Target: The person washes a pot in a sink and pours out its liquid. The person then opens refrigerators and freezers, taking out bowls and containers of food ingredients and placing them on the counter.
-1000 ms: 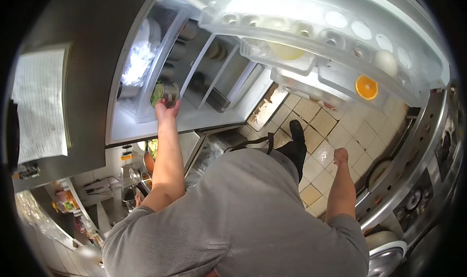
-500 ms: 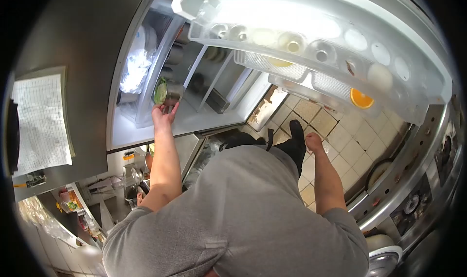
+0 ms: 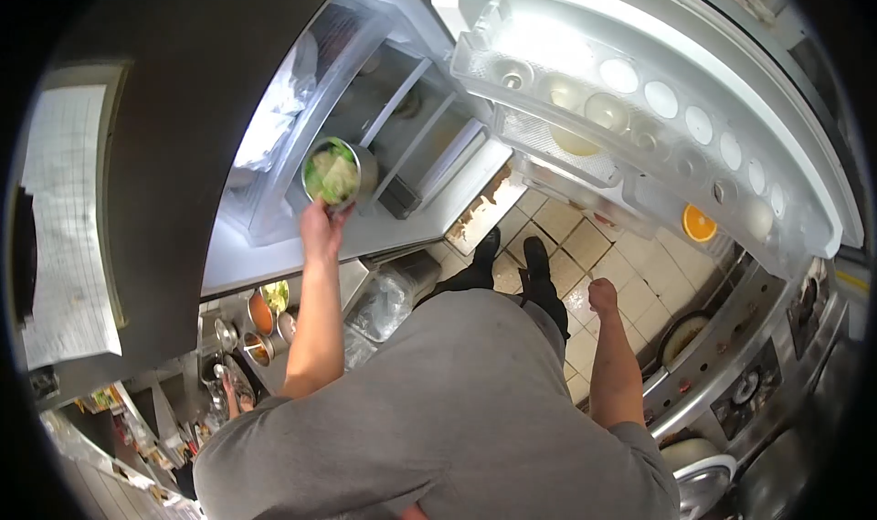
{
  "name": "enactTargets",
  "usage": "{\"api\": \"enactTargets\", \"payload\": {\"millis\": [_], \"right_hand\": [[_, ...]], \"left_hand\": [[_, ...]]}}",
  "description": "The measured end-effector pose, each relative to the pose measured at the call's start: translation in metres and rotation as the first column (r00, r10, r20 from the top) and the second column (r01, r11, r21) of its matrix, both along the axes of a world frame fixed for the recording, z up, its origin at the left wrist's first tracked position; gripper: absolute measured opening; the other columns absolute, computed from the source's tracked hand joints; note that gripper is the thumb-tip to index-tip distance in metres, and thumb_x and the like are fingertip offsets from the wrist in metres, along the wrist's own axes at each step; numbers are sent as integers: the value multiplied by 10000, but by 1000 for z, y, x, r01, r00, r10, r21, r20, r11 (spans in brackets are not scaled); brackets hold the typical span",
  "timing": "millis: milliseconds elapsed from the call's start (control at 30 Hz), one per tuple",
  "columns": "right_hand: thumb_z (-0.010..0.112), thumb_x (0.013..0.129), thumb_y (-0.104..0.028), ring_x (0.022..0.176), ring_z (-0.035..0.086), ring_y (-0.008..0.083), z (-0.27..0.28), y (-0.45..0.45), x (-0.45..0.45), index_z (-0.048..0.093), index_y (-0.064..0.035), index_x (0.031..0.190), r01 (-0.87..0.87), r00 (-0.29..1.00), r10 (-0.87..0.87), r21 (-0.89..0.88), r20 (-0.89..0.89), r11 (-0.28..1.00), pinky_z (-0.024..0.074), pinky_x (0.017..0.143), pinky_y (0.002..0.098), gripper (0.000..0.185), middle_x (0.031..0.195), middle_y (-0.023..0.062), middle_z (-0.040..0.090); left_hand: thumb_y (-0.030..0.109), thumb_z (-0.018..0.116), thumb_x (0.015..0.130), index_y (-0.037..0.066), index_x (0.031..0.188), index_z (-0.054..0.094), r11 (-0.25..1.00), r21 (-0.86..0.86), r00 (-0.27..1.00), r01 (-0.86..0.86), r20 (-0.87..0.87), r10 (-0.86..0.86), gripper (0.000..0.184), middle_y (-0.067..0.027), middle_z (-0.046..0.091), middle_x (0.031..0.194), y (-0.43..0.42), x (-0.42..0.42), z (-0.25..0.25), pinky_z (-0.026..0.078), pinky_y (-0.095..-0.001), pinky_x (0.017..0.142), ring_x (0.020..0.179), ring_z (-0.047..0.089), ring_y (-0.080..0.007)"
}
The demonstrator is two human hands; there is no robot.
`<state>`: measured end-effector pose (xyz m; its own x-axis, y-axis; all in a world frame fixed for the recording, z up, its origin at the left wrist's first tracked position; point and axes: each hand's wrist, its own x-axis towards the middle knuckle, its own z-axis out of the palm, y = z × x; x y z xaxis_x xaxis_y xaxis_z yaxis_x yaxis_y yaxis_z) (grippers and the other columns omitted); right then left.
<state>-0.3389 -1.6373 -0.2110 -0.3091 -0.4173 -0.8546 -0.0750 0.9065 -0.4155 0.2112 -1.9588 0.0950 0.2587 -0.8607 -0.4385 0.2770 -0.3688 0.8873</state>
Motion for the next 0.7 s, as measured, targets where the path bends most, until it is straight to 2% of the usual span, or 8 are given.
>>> {"api": "enactTargets", "payload": {"millis": [133, 267, 433, 500, 567, 633, 667, 700], "right_hand": [[575, 916, -180, 659, 659, 185, 22, 3, 17, 648, -38, 1112, 105, 994, -105, -70, 7, 992, 571, 533, 356, 253, 861, 87, 646], [581, 920, -175, 661, 665, 185, 6, 38, 25, 650, -26, 1078, 77, 996, -81, -81, -46, 994, 555, 510, 347, 228, 874, 95, 660], [598, 927, -183, 639, 660, 188, 3, 127, 17, 653, -29, 1063, 6, 973, -40, -149, -229, 989, 519, 480, 334, 213, 812, 109, 665], [574, 940, -176, 590, 624, 186, 42, 151, 17, 642, -31, 1015, 157, 959, -186, -144, -213, 977, 491, 459, 328, 177, 754, 94, 641], [623, 878, -207, 685, 682, 265, 20, 210, 0, 684, -11, 928, 185, 948, -180, -8, -262, 983, 532, 644, 395, 211, 799, 158, 703], [509, 934, -112, 563, 543, 185, 13, 260, -3, 593, -77, 955, 388, 909, -383, 0, -163, 922, 448, 445, 338, 93, 705, 36, 532], [509, 934, -112, 563, 543, 185, 9, 286, -4, 593, -77, 955, 381, 912, -373, 12, -168, 925, 448, 445, 338, 93, 705, 36, 532], [506, 931, -111, 565, 536, 186, 1, 313, -5, 589, -89, 952, 280, 941, -264, 50, -212, 959, 441, 443, 352, 89, 705, 29, 519]], "left_hand": [[96, 488, 970, -70, 1191, 513, 974, 221, 989, 44, -147, -11, 277, -199, 569, 1239, 66, -72, -18, 655, -509, 764, 1057, 644, -335], [141, 486, 1008, -27, 1221, 559, 846, 485, 964, 220, -242, -112, 281, -190, 639, 1152, 68, -94, -161, 650, -513, 694, 1056, 659, -352], [80, 527, 944, -43, 1210, 566, 845, 531, 998, -55, 66, 23, 296, -158, 642, 1152, 9, -74, -351, 607, -595, 755, 903, 672, -362], [104, 594, 908, -29, 1220, 566, 827, 468, 946, -311, 67, 318, 341, -168, 639, 1139, -16, -80, -354, 599, -581, 727, 895, 662, -371], [157, 634, 906, -24, 1224, 571, 822, 523, 963, -225, 249, 105, 371, -150, 640, 1153, -52, -29, -449, 602, -497, 692, 893, 668, -323], [225, 551, 995, 82, 1250, 599, 650, 539, 794, -536, 58, 606, 296, -148, 583, 1254, -78, -87, -368, 603, -440, 764, 1087, 615, -313], [224, 583, 984, 83, 1257, 597, 814, 581, 953, -15, 255, -164, 307, -142, 574, 1273, -84, -42, -436, 607, -419, 771, 1098, 612, -312], [223, 615, 973, 83, 1264, 594, 717, 616, 489, 326, 540, -685, 323, -137, 564, 1291, -89, 0, -500, 612, -398, 778, 1108, 608, -311]]}}
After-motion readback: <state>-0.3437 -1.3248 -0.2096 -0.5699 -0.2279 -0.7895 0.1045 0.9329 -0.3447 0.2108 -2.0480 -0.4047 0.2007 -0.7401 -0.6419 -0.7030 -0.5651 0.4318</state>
